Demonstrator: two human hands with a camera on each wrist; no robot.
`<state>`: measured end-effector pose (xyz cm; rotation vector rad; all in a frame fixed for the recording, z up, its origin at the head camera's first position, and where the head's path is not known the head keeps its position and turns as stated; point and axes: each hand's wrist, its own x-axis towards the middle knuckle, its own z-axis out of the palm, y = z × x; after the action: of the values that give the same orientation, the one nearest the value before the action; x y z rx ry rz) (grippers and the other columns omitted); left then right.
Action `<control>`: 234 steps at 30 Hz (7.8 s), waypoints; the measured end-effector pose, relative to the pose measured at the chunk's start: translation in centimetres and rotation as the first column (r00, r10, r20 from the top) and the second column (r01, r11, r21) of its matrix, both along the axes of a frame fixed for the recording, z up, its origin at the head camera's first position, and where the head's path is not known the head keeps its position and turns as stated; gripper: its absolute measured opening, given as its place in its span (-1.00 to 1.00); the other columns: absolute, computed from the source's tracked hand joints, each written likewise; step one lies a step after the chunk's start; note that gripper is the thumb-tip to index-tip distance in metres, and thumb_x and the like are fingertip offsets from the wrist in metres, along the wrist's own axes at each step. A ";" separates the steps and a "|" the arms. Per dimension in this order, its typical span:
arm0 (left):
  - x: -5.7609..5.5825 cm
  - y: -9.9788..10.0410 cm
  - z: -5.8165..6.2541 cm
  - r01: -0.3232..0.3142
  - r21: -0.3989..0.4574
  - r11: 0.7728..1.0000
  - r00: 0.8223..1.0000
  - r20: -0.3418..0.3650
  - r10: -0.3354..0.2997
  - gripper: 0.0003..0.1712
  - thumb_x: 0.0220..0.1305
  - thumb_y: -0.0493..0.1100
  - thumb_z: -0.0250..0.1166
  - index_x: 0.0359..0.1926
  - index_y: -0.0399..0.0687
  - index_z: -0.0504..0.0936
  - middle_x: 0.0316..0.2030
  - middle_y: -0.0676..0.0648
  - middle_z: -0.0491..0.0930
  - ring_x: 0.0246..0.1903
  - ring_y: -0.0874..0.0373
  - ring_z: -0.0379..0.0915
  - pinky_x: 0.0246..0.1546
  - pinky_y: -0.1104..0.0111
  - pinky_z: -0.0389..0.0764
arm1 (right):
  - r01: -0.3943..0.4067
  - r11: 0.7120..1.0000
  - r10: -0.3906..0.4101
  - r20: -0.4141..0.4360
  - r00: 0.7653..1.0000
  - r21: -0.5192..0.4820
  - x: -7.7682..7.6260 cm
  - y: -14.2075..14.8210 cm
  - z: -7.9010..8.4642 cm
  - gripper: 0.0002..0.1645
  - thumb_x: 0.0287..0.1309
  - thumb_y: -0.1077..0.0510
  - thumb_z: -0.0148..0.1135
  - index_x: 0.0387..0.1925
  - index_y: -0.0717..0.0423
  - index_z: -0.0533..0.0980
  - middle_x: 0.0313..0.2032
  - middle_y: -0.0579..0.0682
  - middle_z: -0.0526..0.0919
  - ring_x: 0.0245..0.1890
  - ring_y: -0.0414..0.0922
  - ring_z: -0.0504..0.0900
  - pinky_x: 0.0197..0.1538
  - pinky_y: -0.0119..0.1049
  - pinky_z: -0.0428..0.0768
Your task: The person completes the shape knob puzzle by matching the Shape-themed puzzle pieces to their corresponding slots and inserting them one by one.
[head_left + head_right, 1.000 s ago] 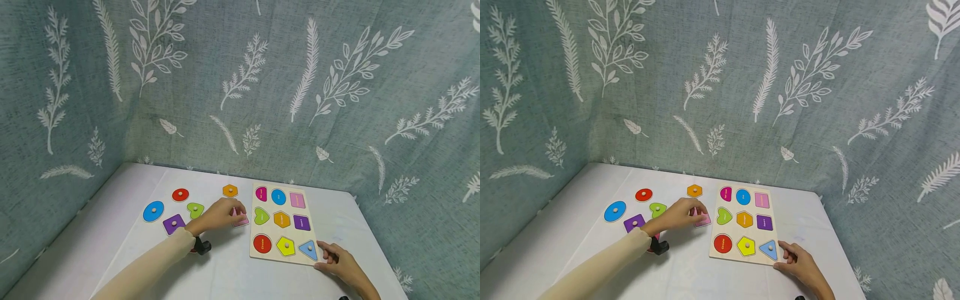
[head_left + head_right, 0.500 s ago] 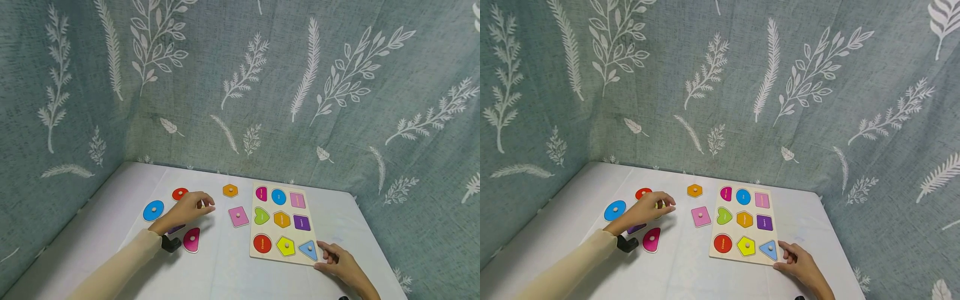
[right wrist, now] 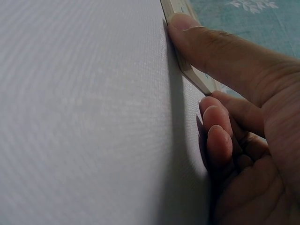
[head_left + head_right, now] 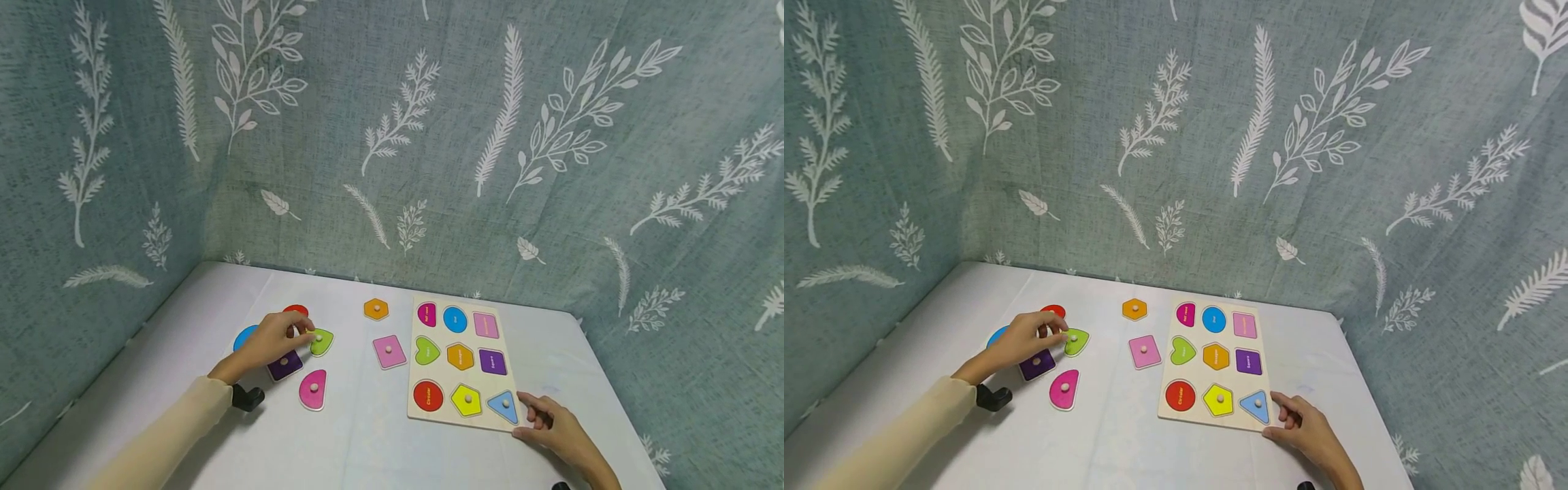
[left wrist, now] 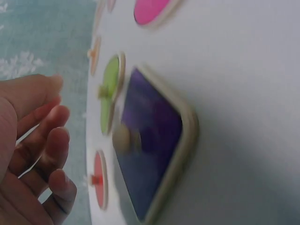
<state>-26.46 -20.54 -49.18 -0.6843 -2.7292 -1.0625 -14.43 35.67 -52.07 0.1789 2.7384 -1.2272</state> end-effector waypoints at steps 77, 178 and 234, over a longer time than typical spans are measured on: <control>-4.8 -3.0 -1.7 -0.213 -0.031 0.977 0.973 0.087 0.215 -0.84 0.35 -0.18 0.41 -0.21 -0.22 0.70 -0.43 -0.01 0.58 -0.39 0.09 0.47 -0.32 0.24 0.49 | -0.035 0.999 0.034 -0.009 0.999 -0.015 -0.9 0.6 0.2 -0.05 -0.11 0.10 0.69 0.33 0.29 0.49 -0.30 -0.02 0.41 -0.33 -0.15 0.38 -0.34 -0.35 0.39; 3.1 20.4 -0.6 0.337 -0.107 0.935 0.940 0.087 -0.329 -0.89 0.29 -0.04 0.48 -0.35 0.15 0.71 -0.44 0.19 0.49 -0.44 0.36 0.36 -0.42 0.51 0.43 | -0.009 1.000 0.010 -0.026 1.000 0.021 -1.1 0.6 0.0 0.00 -0.17 0.08 0.72 0.32 0.32 0.48 -0.35 -0.02 0.39 -0.36 -0.12 0.39 -0.36 -0.36 0.41; 1.1 16.0 -0.1 0.210 -0.080 0.974 0.976 0.080 -0.203 -0.91 0.28 -0.08 0.47 -0.31 0.11 0.70 -0.46 0.24 0.52 -0.43 0.28 0.43 -0.38 0.41 0.49 | -0.013 0.999 0.014 -0.027 1.000 0.032 -0.9 0.6 -0.3 0.01 -0.16 0.04 0.72 0.33 0.30 0.49 -0.32 -0.03 0.41 -0.34 -0.14 0.39 -0.35 -0.35 0.40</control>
<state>-25.41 -4.51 -49.30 -0.9816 -2.8293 -1.0293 -15.30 36.31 -52.37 0.1474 2.7790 -1.1924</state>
